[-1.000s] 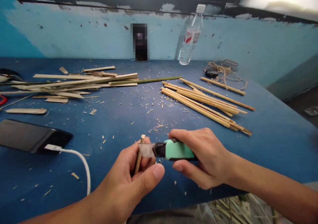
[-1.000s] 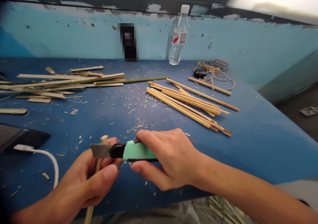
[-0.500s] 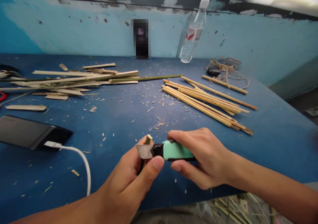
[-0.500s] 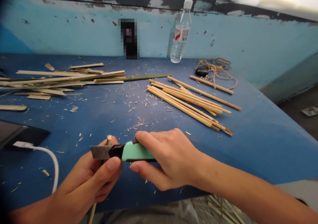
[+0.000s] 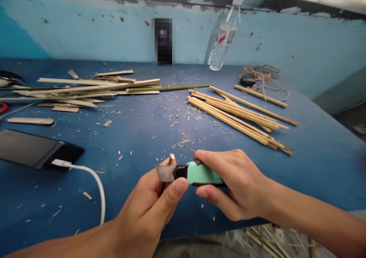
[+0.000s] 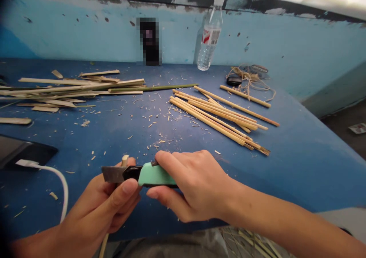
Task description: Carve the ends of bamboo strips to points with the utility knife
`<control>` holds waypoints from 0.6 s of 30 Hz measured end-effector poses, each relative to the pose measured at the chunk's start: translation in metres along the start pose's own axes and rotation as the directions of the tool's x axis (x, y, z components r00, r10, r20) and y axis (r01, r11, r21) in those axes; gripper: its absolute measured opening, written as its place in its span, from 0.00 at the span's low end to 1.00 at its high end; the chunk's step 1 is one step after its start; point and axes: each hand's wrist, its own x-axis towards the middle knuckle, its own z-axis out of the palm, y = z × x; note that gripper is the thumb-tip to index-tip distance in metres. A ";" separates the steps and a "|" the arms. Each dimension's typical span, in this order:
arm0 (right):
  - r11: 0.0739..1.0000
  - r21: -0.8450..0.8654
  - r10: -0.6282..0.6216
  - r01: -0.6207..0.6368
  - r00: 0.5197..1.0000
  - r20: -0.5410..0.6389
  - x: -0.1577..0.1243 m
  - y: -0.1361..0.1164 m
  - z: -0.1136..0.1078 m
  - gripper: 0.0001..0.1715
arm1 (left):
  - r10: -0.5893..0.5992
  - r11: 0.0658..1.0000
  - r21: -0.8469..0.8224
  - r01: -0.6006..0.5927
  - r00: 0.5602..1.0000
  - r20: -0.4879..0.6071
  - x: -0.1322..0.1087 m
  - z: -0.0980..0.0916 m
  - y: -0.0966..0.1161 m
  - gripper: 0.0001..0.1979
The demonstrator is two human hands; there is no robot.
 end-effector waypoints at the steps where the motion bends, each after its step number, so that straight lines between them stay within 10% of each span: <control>1: 1.000 -0.004 0.001 -0.001 1.000 -0.014 0.000 -0.001 0.001 0.17 | 0.010 1.000 0.005 -0.010 1.000 0.005 0.000 0.000 0.000 0.23; 18: 0.950 -0.114 0.248 -0.290 0.924 -0.291 0.011 -0.001 0.009 0.20 | 0.030 0.999 -0.010 -0.034 0.974 -0.223 0.004 0.006 0.010 0.26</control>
